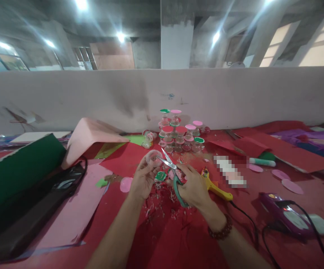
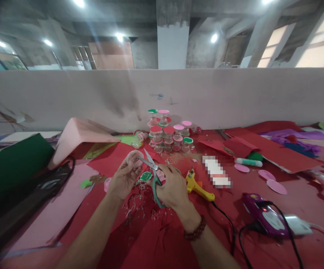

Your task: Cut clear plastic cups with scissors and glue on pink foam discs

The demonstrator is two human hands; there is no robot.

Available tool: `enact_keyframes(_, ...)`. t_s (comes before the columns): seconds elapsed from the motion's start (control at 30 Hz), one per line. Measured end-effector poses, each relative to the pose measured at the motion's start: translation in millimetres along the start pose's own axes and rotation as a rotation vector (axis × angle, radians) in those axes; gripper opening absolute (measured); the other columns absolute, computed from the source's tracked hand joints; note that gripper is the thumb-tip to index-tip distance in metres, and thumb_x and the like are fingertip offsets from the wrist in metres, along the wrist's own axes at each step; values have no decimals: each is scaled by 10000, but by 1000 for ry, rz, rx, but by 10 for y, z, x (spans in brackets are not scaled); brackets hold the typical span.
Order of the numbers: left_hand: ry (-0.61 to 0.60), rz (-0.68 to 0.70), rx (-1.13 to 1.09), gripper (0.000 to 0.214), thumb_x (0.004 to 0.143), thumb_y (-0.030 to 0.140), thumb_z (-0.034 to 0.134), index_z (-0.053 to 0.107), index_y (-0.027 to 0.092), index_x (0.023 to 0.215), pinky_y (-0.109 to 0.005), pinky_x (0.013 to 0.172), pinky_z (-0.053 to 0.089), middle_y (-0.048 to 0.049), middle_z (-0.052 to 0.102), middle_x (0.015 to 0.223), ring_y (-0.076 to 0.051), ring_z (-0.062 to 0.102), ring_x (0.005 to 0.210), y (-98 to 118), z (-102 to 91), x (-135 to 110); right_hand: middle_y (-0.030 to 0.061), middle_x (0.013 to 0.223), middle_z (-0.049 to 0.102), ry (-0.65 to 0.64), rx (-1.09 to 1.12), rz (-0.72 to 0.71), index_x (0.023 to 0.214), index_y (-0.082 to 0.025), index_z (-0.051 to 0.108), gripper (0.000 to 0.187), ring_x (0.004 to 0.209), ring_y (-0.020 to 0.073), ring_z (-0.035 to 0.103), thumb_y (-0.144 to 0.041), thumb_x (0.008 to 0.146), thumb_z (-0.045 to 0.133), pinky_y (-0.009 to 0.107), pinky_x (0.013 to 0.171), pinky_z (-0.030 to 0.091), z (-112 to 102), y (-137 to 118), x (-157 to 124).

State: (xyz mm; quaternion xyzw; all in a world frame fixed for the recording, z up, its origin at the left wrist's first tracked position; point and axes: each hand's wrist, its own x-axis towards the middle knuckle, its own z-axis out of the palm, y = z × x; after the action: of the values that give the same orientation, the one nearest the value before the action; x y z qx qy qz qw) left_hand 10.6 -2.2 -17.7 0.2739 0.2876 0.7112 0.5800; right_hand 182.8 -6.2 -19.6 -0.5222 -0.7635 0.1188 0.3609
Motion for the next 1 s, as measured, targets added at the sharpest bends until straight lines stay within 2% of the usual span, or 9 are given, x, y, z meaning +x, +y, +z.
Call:
enact_keyframes(0.2, 24, 10, 6, 398, 618, 85, 736, 657, 232, 979, -206, 753, 515, 12, 654, 1061, -90, 637, 795, -56, 28, -8, 32, 998, 677, 22, 18, -5, 1133, -268, 622, 388, 859, 202, 633, -303, 747, 599, 284, 771, 462, 77, 58, 4)
enact_keyframes(0.4, 40, 11, 40, 406, 599, 72, 742, 646, 223, 964, -243, 803, 511, 13, 641, 1058, -99, 631, 822, -79, 90, -37, 31, 903, 689, 30, -15, -24, 1135, -262, 634, 361, 796, 184, 633, -254, 783, 552, 251, 716, 446, 63, 82, 10)
enact_keyframes(0.6, 48, -1, 43, 407, 609, 79, 734, 658, 223, 982, -232, 768, 521, 2, 621, 1112, -107, 632, 828, -70, 68, -27, 39, 835, 682, -13, 122, -32, 1035, -218, 675, 296, 696, 167, 591, -294, 763, 586, 244, 670, 424, 67, 88, 2)
enact_keyframes(0.7, 69, 4, 56, 390, 606, 75, 732, 669, 219, 963, -227, 775, 515, -1, 625, 1108, -105, 628, 838, -63, 63, -22, 0, 671, 618, -111, 282, 20, 898, -182, 692, 224, 589, 137, 513, -329, 755, 603, 234, 574, 380, 76, 78, 15)
enact_keyframes(0.83, 89, 12, 67, 366, 609, 89, 738, 678, 210, 950, -215, 746, 513, 1, 644, 1052, -98, 627, 808, -60, 51, -6, -30, 634, 544, -276, 642, 99, 773, -177, 669, 205, 569, 110, 462, -376, 722, 653, 223, 530, 351, 62, 34, 36)
enact_keyframes(1.0, 21, 32, 81, 360, 636, 120, 737, 663, 212, 976, -209, 732, 508, -7, 668, 1027, -100, 634, 794, -78, 29, 5, -69, 506, 414, -534, 1114, 474, 658, -193, 549, 351, 408, 64, 324, -506, 658, 706, 202, 390, 231, -16, -42, 25)
